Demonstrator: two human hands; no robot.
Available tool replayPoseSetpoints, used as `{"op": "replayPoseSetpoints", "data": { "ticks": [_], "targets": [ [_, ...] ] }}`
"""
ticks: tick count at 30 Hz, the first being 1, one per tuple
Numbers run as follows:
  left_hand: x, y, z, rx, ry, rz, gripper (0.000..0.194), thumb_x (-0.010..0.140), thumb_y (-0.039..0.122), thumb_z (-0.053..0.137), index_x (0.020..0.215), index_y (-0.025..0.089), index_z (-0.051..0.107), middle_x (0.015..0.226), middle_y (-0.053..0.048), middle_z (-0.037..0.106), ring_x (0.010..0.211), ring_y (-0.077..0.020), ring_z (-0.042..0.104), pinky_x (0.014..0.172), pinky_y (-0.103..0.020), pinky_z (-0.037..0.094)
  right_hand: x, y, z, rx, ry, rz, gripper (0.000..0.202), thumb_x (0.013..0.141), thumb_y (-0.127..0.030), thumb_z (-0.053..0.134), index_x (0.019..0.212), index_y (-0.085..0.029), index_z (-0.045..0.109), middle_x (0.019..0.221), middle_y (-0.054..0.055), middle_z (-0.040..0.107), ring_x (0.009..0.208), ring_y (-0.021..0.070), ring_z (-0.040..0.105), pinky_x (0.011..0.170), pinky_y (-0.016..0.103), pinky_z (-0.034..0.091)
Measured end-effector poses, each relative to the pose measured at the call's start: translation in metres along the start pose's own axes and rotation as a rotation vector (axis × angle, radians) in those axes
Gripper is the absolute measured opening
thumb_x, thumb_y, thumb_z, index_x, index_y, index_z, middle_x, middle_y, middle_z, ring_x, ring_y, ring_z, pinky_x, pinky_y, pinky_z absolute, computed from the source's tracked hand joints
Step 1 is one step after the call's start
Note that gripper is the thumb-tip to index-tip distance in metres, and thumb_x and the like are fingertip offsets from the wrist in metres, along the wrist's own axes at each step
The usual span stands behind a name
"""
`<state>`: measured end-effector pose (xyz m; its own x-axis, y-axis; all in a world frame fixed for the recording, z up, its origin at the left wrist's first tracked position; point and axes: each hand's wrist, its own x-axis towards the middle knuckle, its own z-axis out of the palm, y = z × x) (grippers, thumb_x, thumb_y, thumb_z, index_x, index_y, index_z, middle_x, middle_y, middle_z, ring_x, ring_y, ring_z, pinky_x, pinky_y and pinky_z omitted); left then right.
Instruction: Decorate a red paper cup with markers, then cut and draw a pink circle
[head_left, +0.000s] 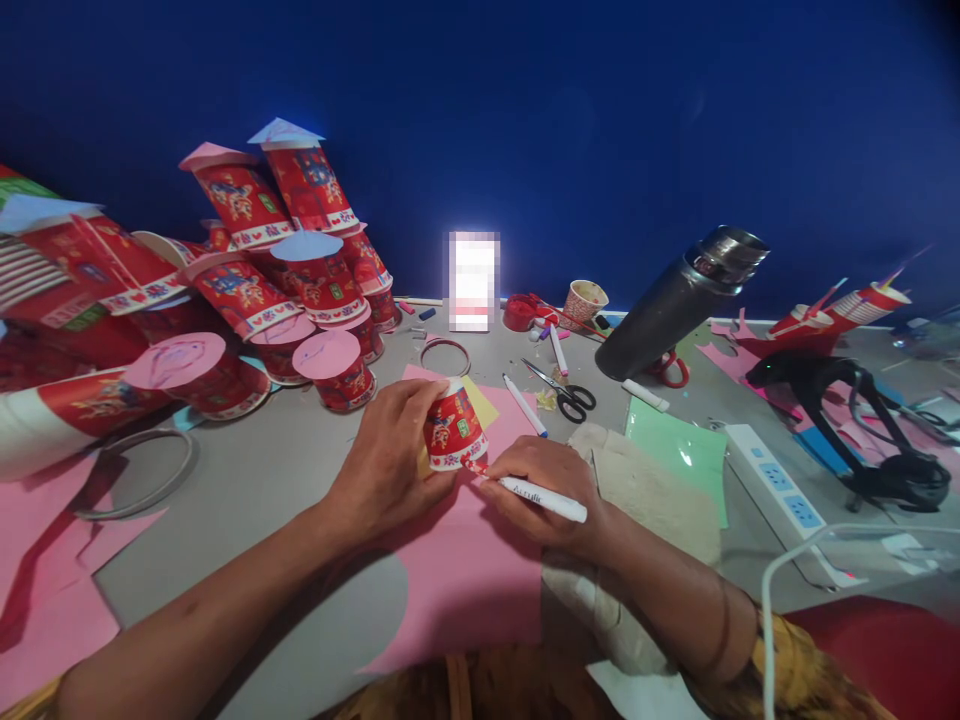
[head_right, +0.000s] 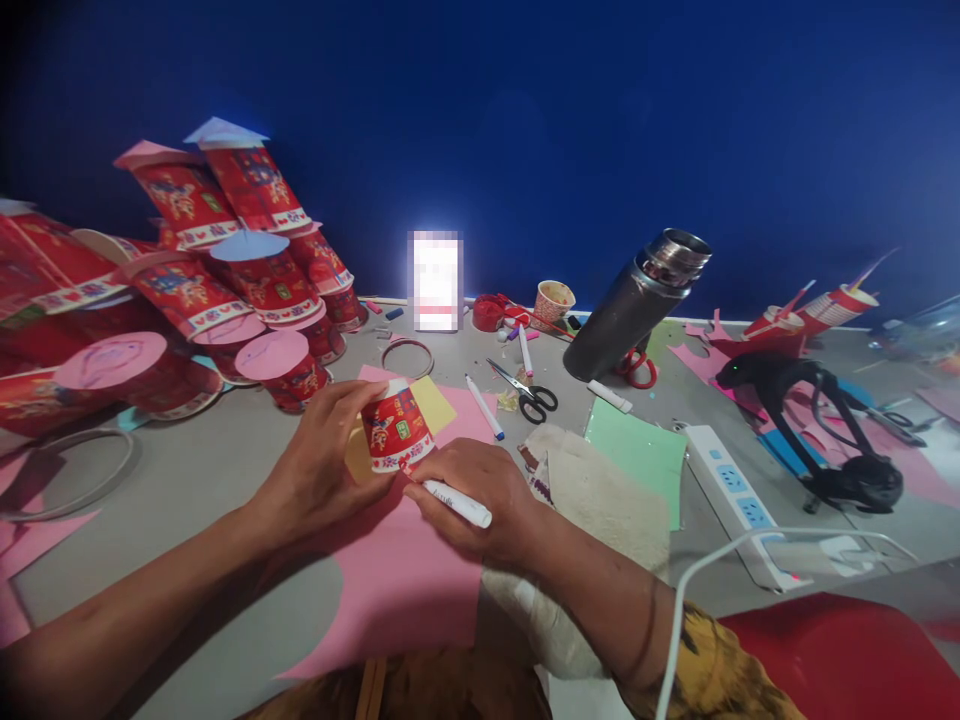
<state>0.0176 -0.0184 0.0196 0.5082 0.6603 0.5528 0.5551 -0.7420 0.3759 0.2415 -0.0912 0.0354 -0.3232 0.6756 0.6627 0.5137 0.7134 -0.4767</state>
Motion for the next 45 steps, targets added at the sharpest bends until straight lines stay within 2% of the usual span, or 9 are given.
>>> {"op": "replayPoseSetpoints", "data": {
  "ticks": [18,22,25,28,32,40,45],
  "targets": [
    [0.001,0.002,-0.002,0.007,0.011,0.028,0.082,0.079,0.027,0.081,0.151,0.019,0.041,0.138,-0.020,0.058,0.128,-0.0386,0.058,0.109,-0.055,0.052,0.003,-0.002,-0.001,-0.014,0.007,0.028,0.007,0.102,-0.025,0.065,0.097,-0.022,0.069,0.077,0.002,0.076,0.067,0.0161,0.070,0.065,0.028,0.051],
    [0.001,0.001,-0.002,-0.036,0.016,0.023,0.079,0.083,0.030,0.080,0.151,0.022,0.040,0.139,-0.019,0.059,0.130,-0.0384,0.059,0.110,-0.056,0.052,0.005,-0.001,-0.004,-0.035,0.064,0.029,0.008,0.100,-0.022,0.066,0.093,-0.021,0.069,0.076,0.002,0.077,0.065,0.0151,0.071,0.063,0.027,0.052],
    [0.001,-0.003,-0.001,-0.116,-0.001,-0.030,0.080,0.083,0.026,0.076,0.153,0.024,0.037,0.145,-0.018,0.057,0.136,-0.0389,0.059,0.114,-0.058,0.051,0.007,0.000,-0.008,-0.049,0.130,0.063,0.008,0.098,-0.020,0.068,0.090,-0.022,0.069,0.076,0.002,0.078,0.065,0.0151,0.071,0.062,0.026,0.053],
    [0.002,-0.008,0.001,-0.182,-0.034,-0.144,0.084,0.080,0.024,0.075,0.155,0.024,0.035,0.153,-0.018,0.054,0.144,-0.0396,0.056,0.118,-0.059,0.049,0.008,0.004,-0.012,-0.044,0.198,0.103,0.007,0.097,-0.020,0.069,0.090,-0.022,0.069,0.077,0.002,0.077,0.065,0.0155,0.071,0.062,0.027,0.054],
    [0.005,-0.011,0.004,-0.218,-0.057,-0.223,0.077,0.082,0.029,0.078,0.150,0.025,0.042,0.151,-0.016,0.058,0.141,-0.0383,0.059,0.116,-0.056,0.053,0.009,0.010,-0.014,-0.016,0.243,0.155,0.008,0.098,-0.021,0.067,0.092,-0.022,0.070,0.079,0.002,0.078,0.066,0.0164,0.072,0.063,0.028,0.055],
    [0.004,-0.012,0.005,-0.271,-0.087,-0.235,0.081,0.080,0.026,0.080,0.151,0.023,0.042,0.153,-0.018,0.057,0.143,-0.0378,0.058,0.119,-0.059,0.049,0.006,0.010,-0.010,0.012,0.136,0.064,0.009,0.101,-0.026,0.065,0.098,-0.021,0.072,0.085,0.005,0.080,0.074,0.0173,0.074,0.069,0.029,0.059],
    [0.003,-0.012,0.004,-0.261,-0.091,-0.225,0.083,0.075,0.017,0.076,0.151,0.023,0.042,0.150,-0.017,0.059,0.141,-0.0374,0.060,0.118,-0.059,0.050,0.006,0.010,-0.009,0.006,0.129,0.087,0.012,0.103,-0.026,0.064,0.096,-0.021,0.072,0.082,0.004,0.078,0.073,0.0172,0.073,0.068,0.029,0.058]
  ]
}}
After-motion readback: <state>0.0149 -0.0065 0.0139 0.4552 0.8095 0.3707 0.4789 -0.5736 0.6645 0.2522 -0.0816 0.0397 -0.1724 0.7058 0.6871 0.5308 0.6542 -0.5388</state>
